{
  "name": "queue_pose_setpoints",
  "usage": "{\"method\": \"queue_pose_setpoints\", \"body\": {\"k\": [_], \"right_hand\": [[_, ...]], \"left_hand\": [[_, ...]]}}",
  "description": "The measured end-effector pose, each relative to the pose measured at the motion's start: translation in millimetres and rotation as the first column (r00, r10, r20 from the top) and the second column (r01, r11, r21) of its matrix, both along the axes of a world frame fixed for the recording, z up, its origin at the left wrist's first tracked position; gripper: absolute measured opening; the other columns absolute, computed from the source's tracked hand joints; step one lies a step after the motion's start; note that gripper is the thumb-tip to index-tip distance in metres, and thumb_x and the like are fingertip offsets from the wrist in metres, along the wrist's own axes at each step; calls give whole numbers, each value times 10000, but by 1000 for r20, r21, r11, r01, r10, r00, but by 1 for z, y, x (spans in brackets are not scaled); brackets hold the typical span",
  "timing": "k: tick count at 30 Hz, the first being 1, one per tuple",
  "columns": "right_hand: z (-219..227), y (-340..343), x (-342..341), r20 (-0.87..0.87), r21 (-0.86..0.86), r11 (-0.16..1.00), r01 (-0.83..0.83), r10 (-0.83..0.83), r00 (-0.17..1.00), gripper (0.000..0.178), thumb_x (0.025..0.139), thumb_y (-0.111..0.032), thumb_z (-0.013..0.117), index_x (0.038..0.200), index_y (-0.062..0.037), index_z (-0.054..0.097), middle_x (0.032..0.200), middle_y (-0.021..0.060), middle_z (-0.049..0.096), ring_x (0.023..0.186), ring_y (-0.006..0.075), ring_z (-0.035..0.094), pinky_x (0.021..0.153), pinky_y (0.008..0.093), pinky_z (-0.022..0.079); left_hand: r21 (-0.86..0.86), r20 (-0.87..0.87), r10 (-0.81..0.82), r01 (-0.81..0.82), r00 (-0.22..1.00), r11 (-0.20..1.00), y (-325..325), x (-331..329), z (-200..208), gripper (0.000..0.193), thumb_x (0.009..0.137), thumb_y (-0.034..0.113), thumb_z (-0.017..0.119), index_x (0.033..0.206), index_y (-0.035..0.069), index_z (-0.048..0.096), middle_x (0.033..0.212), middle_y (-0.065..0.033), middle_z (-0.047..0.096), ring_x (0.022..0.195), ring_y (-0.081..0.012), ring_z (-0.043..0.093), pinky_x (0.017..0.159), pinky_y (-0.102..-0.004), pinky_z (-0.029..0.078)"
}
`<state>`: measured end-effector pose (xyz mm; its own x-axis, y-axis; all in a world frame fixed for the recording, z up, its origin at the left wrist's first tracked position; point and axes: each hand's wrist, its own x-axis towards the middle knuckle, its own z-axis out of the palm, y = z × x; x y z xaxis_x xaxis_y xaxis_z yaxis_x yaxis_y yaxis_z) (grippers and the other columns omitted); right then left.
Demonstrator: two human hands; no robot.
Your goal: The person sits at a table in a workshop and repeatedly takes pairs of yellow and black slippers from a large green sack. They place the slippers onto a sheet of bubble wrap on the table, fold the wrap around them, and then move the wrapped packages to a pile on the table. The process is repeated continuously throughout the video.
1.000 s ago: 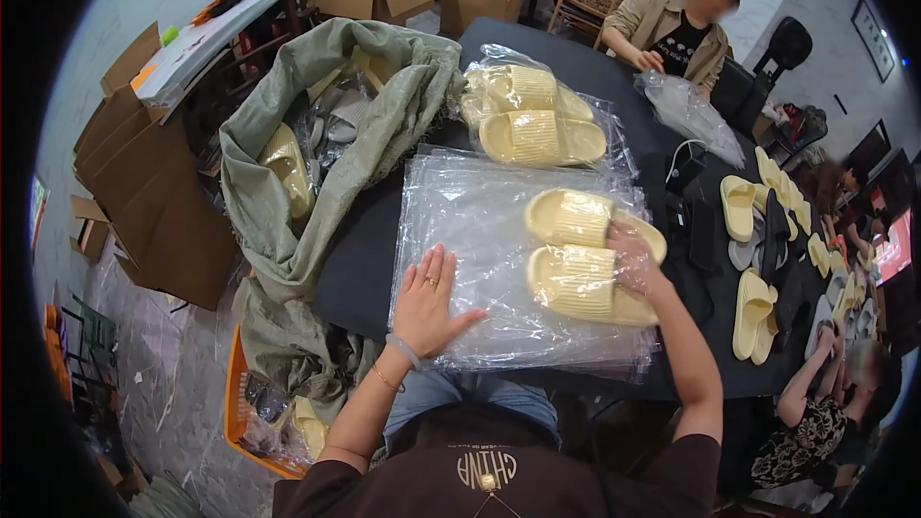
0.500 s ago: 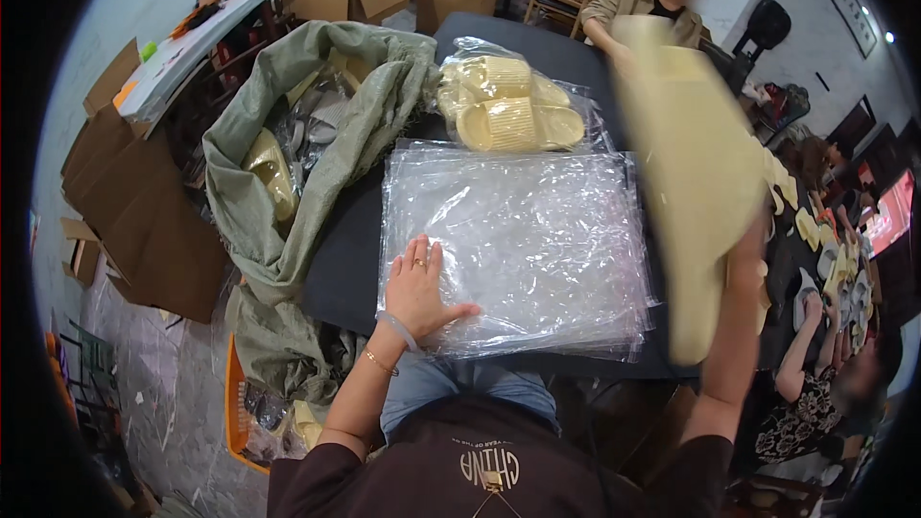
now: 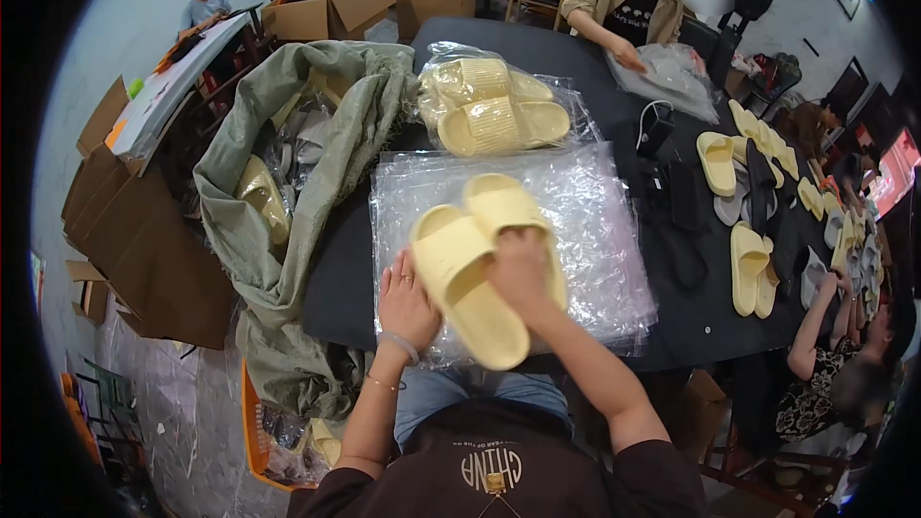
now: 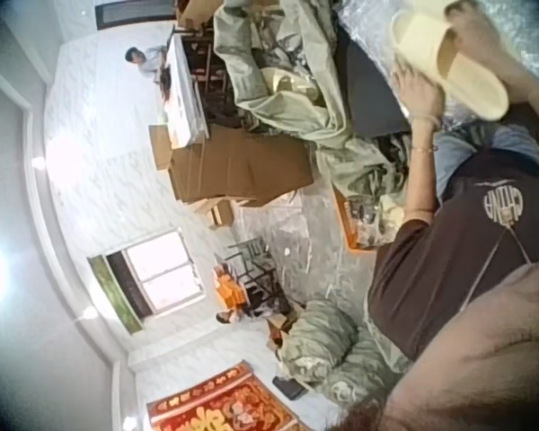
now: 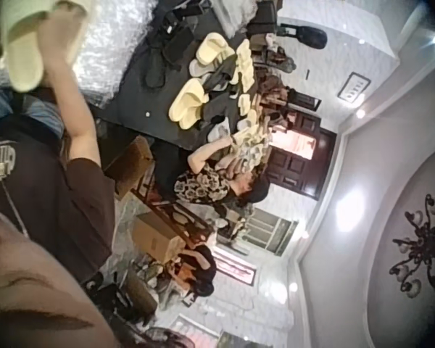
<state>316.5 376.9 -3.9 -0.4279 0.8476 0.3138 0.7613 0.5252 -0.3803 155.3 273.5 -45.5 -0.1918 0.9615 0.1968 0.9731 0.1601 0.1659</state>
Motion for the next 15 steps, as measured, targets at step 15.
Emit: {"method": "queue_pose_setpoints", "body": {"k": [15], "right_hand": [[-33,86,107,62,155,901,406,-419,906,361,797,-240,640,1080,-18,616,1153,81,597,1127,308,464,939,481,353]], "left_hand": [[-112,41,-133,137,990,984,4,10,50,585,935,382,441,1387,19,364,1469,-181,311,1377,-305,267,1112,-457,210]]}}
